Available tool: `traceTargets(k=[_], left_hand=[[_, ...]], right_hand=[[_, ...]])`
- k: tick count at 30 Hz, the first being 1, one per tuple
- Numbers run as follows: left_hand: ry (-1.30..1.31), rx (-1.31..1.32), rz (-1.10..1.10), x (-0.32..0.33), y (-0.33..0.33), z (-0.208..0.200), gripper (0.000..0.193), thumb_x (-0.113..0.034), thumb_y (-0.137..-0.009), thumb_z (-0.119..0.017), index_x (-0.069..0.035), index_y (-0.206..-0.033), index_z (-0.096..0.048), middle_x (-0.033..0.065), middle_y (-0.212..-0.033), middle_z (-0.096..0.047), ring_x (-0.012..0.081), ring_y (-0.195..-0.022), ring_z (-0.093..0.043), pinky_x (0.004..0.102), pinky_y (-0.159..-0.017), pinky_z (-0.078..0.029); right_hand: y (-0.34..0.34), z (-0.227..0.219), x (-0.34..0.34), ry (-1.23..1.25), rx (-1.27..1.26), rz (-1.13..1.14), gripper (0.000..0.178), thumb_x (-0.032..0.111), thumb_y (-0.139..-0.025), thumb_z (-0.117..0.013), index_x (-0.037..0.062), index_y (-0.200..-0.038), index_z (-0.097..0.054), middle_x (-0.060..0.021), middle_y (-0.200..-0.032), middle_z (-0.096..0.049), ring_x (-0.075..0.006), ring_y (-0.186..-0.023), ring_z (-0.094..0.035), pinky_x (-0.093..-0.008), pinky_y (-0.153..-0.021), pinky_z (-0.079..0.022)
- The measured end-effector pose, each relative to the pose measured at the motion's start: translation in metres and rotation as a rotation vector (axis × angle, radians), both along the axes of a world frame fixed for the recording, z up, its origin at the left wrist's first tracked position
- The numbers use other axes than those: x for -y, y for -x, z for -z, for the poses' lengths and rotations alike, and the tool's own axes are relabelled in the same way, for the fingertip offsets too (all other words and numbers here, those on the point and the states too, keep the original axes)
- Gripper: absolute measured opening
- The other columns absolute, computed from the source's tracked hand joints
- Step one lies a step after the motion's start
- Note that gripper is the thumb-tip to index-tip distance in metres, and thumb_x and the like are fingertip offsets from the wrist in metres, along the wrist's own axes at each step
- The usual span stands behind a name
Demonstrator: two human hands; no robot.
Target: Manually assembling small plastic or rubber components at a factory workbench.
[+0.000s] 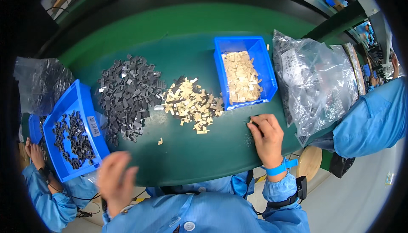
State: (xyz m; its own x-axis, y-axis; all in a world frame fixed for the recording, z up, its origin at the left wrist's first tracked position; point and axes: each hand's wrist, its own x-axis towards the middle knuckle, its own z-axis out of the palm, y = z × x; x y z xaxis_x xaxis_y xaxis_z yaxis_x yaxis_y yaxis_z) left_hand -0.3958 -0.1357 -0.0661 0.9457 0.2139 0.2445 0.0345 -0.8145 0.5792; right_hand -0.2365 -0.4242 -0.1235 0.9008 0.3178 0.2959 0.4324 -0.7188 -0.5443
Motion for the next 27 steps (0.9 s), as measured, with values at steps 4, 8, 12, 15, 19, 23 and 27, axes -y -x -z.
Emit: traceTargets(k=[4, 8, 12, 15, 19, 23, 27], left_hand=[[0.128, 0.047, 0.007, 0.027, -0.021, 0.05, 0.037, 0.005, -0.066, -0.066, 0.003, -0.102, -0.057, 0.0148, -0.091, -0.054, 0.027, -0.079, -0.055, 0.0312, -0.068, -0.046], [0.114, 0.091, -0.055, 0.028, -0.026, 0.07, 0.033, 0.006, -0.067, -0.066, 0.003, -0.099, -0.059, 0.0123, -0.084, -0.052, 0.0227, -0.071, -0.053, 0.0289, -0.062, -0.045], [0.1, 0.117, -0.071, 0.03, -0.031, 0.079, 0.027, 0.006, -0.067, -0.066, 0.002, -0.093, -0.062, 0.0107, -0.081, -0.051, 0.0202, -0.067, -0.052, 0.0268, -0.057, -0.044], [0.141, 0.14, -0.09, 0.034, -0.034, 0.079, 0.019, 0.006, -0.066, -0.067, 0.001, -0.084, -0.063, 0.0097, -0.079, -0.052, 0.0194, -0.064, -0.053, 0.0267, -0.054, -0.043], [0.056, 0.182, -0.119, 0.032, -0.034, 0.078, 0.013, 0.006, -0.066, -0.066, 0.001, -0.077, -0.061, 0.0097, -0.076, -0.053, 0.0201, -0.065, -0.054, 0.0269, -0.054, -0.044], [0.068, 0.15, -0.11, 0.033, -0.034, 0.08, 0.015, 0.003, -0.065, -0.065, -0.002, -0.078, -0.059, 0.0093, -0.078, -0.052, 0.0241, -0.069, -0.051, 0.0325, -0.062, -0.04], [-0.012, 0.091, -0.063, 0.033, -0.036, 0.073, 0.015, 0.002, -0.068, -0.063, -0.002, -0.08, -0.055, 0.0102, -0.081, -0.052, 0.0258, -0.073, -0.051, 0.0337, -0.064, -0.039]], right_hand=[[0.001, 0.006, 0.001, -0.017, -0.014, -0.026, 0.02, -0.004, -0.068, -0.067, -0.0002, -0.086, -0.06, -0.0087, -0.079, -0.053, -0.0171, -0.063, -0.052, -0.0258, -0.054, -0.042], [0.004, 0.008, -0.002, -0.009, 0.024, 0.018, 0.021, -0.004, -0.069, -0.066, 0.0, -0.088, -0.06, -0.0075, -0.082, -0.051, -0.0157, -0.065, -0.051, -0.0249, -0.055, -0.042], [0.005, 0.01, 0.003, -0.022, 0.035, 0.013, 0.017, -0.004, -0.07, -0.065, -0.0007, -0.085, -0.059, -0.0084, -0.081, -0.051, -0.0168, -0.066, -0.052, -0.0256, -0.056, -0.043], [0.005, 0.009, 0.007, -0.001, 0.059, 0.011, 0.015, -0.004, -0.07, -0.064, -0.0008, -0.082, -0.057, -0.0101, -0.081, -0.052, -0.0201, -0.067, -0.053, -0.0275, -0.057, -0.043], [0.001, 0.01, 0.005, -0.021, 0.046, -0.044, 0.013, -0.004, -0.07, -0.064, -0.0001, -0.08, -0.057, -0.0113, -0.081, -0.053, -0.023, -0.066, -0.053, -0.029, -0.057, -0.043], [0.0, 0.006, 0.014, -0.09, -0.034, -0.045, 0.022, -0.003, -0.069, -0.065, -0.0002, -0.09, -0.06, -0.0095, -0.082, -0.053, -0.02, -0.066, -0.053, -0.027, -0.057, -0.043], [-0.004, 0.006, 0.019, -0.037, -0.032, -0.114, 0.024, -0.002, -0.069, -0.066, -0.0004, -0.092, -0.06, -0.0093, -0.084, -0.053, -0.0191, -0.067, -0.053, -0.0268, -0.057, -0.043]])
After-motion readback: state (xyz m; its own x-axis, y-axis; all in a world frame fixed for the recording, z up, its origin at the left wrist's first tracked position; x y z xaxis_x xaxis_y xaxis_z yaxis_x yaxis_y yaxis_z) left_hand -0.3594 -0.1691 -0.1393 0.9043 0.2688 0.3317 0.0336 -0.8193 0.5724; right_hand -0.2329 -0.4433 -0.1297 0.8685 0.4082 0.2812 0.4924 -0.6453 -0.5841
